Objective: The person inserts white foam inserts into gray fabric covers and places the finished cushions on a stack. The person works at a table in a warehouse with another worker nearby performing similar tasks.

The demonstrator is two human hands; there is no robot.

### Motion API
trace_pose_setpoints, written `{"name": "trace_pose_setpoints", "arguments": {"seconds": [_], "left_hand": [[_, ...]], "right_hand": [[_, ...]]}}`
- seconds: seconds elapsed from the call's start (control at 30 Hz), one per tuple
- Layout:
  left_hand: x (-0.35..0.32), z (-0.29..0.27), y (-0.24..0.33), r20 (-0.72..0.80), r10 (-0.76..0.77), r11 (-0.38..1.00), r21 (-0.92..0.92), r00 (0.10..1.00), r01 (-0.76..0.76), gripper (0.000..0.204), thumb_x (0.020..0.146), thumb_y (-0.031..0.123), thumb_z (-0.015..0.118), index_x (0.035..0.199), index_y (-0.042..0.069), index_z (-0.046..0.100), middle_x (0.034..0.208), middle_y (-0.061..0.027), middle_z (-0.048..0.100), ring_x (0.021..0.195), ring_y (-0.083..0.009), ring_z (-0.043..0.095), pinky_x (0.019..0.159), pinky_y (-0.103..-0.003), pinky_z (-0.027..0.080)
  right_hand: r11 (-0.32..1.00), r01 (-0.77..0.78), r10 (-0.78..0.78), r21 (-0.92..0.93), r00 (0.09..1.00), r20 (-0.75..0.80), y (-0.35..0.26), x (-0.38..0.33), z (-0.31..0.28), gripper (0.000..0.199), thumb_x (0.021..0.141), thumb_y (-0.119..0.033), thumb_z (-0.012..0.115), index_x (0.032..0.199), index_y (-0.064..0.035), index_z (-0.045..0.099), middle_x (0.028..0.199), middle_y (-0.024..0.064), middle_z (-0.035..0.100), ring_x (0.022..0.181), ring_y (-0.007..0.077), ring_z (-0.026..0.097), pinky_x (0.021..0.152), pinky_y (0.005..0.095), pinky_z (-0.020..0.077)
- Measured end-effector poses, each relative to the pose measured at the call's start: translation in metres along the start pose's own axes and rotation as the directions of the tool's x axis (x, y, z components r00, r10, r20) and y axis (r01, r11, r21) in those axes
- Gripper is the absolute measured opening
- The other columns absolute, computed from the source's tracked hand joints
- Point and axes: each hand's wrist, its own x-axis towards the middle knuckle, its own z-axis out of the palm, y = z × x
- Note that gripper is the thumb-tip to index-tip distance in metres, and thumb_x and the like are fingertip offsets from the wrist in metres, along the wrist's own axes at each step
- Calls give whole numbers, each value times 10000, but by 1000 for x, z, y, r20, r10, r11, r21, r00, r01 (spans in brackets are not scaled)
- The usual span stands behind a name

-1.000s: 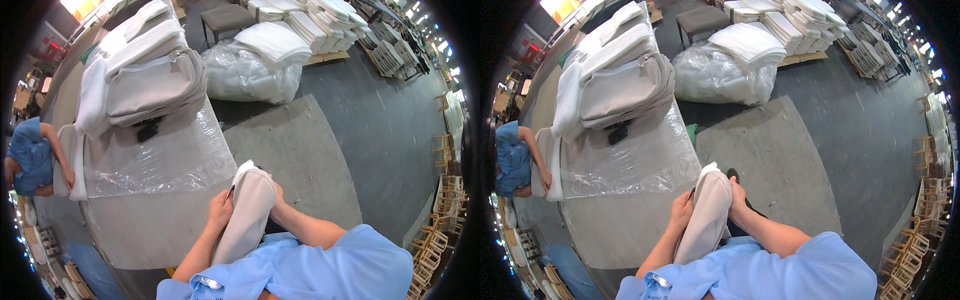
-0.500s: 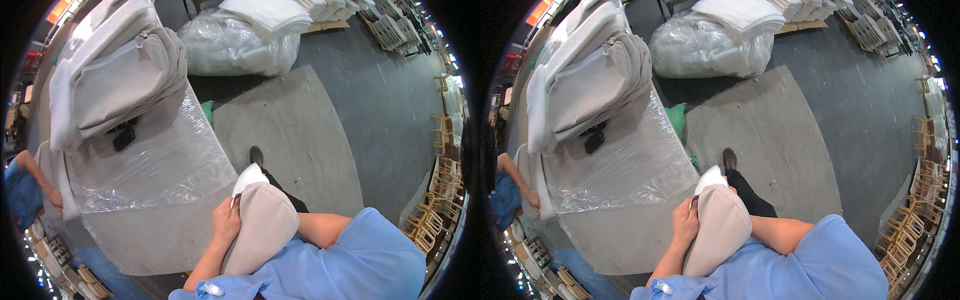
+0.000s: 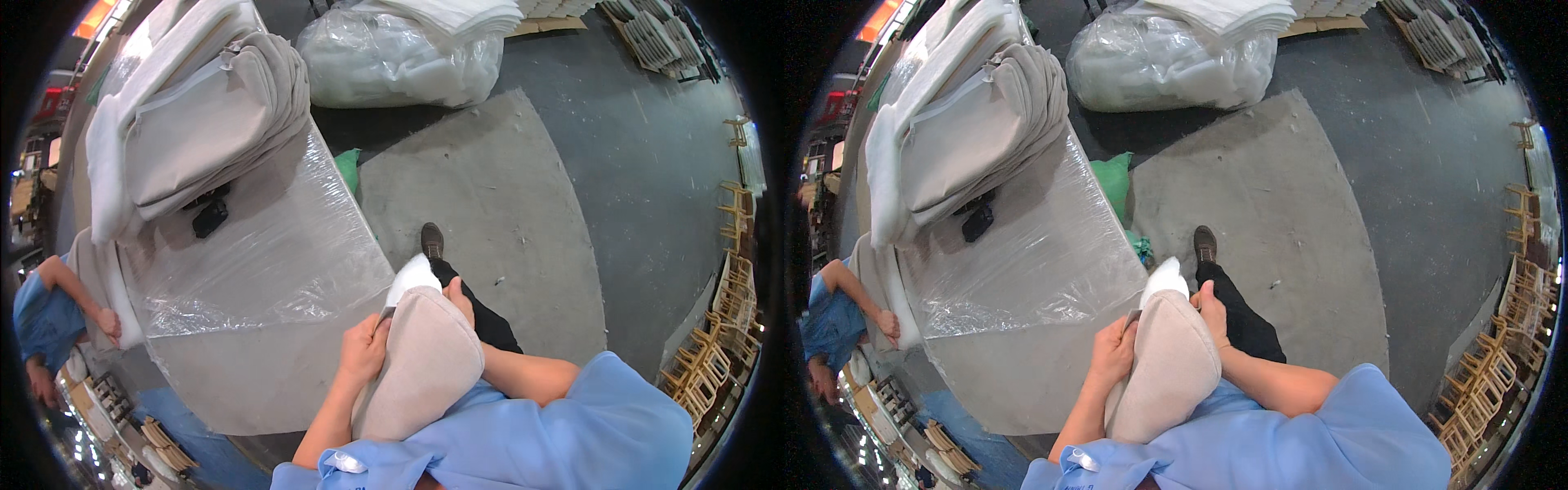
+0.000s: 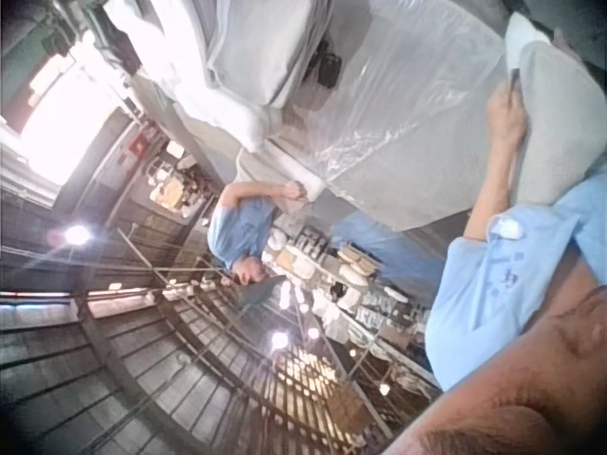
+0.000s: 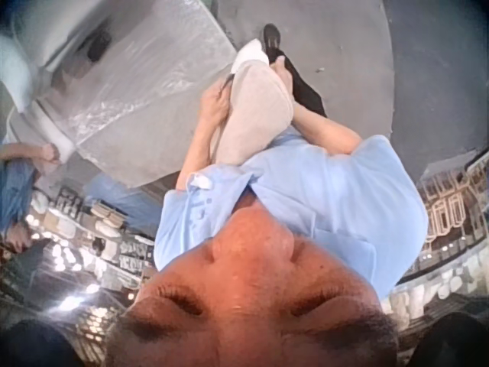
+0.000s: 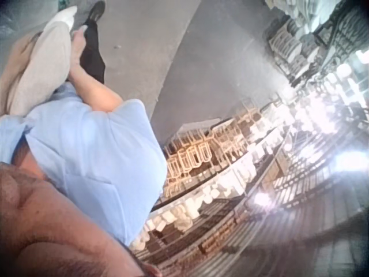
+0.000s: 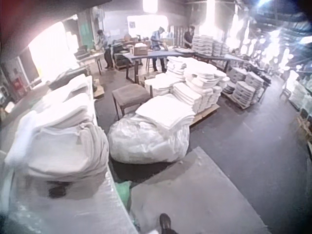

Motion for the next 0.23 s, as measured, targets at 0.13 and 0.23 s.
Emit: {"name": "trace_pose_setpoints", "arguments": {"seconds": [0.13,0.23], "left_hand": [[-6,-1,6,-6,-13,999,-50,1000,13,272,1043,220,618,889,-4,612,757,-236,595,647,-369,544,636,-411,471],[-7,7,10,-124,33,999,42,992,-28,265,1044,240,632,928,2,644,755,-229,616,634,-313,549,644,-398,480]], "right_hand": [[998,10,-8,66,999,-36,-9,8,12,787,1076,-689,337,923,-36,747,778,92,729,750,238,714,755,404,585],[987,-93,100,127,994,-43,-46,-19,34,796,1078,-690,310,945,-44,755,813,113,748,799,232,732,783,425,593]]}}
